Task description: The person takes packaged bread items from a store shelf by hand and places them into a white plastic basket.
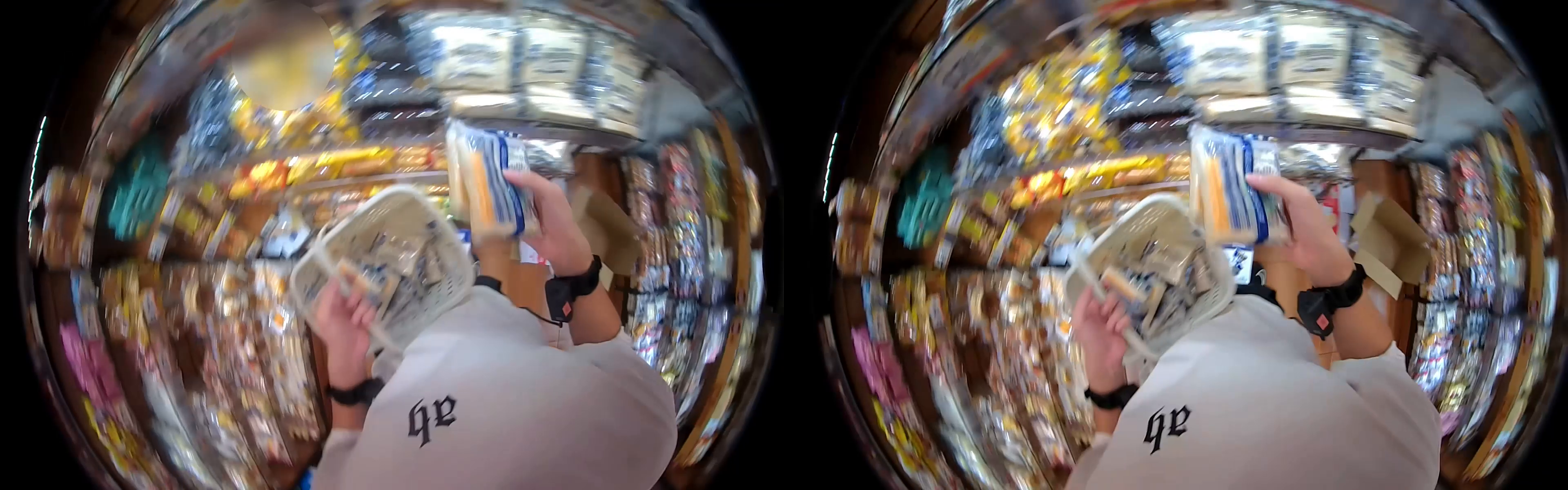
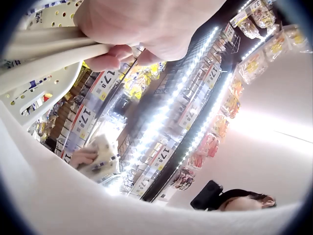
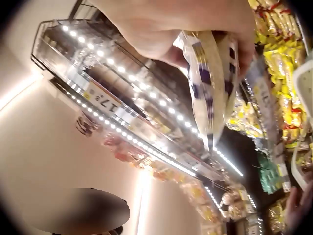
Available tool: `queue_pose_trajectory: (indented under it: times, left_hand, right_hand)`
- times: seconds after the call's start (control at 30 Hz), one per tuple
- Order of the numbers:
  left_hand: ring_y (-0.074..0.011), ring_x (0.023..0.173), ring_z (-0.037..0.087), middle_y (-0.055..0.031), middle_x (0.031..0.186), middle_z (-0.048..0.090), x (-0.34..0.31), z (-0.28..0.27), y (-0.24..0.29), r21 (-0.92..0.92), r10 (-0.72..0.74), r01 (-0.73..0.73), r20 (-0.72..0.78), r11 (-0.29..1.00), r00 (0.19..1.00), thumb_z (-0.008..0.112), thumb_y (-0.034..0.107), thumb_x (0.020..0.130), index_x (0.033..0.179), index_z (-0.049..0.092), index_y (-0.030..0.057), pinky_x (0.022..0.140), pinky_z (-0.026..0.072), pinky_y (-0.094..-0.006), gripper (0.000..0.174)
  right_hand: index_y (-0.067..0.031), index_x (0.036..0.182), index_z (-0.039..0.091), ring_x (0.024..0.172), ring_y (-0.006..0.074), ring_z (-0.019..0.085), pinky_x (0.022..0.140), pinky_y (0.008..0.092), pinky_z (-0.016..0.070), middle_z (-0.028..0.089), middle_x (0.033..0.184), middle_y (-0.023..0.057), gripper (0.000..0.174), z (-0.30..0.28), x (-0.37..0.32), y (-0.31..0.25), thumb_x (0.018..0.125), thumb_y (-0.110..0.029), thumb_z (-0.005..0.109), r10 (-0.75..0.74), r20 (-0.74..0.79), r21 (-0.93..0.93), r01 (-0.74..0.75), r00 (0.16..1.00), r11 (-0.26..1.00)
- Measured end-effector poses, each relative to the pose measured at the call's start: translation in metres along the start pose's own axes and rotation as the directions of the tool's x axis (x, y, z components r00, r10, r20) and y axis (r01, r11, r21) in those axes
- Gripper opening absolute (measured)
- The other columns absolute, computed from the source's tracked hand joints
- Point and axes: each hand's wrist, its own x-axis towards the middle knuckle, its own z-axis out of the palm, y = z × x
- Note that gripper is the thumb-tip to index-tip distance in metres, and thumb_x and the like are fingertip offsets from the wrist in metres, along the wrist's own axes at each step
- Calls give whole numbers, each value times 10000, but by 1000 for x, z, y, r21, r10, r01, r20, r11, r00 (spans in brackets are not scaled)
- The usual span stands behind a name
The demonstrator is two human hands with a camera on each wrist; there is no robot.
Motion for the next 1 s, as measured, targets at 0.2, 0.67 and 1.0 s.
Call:
queue_pose_trajectory:
  times: [0.2,0.67,1.0]
  left_hand:
    - [-43,613,515,-54,1022,655,11,16,-7,304,90,-134,153,943,984,598,273,955,1139,559,48,514,422,-200,293]
    - [-201,901,691,-113,1028,674,10,7,0,14,33,-34,20,999,999,635,154,886,1161,562,-27,796,588,-351,337]
    - [-39,687,621,-45,957,678,18,-9,3,58,75,-89,223,994,972,544,233,947,1110,605,26,505,441,-171,270]
  right_hand:
    - [5,1221,588,970,103,636,870,259,518,655,1117,53,384,45,20,63,926,-232,657,321,324,-466,-145,890,873]
    - [29,1149,595,926,131,669,830,262,542,677,1065,88,287,52,30,41,898,-108,623,-267,165,-505,314,950,804]
    - [26,1246,532,973,120,625,870,264,491,641,1132,58,407,75,47,113,905,-144,675,25,311,-579,168,950,798]
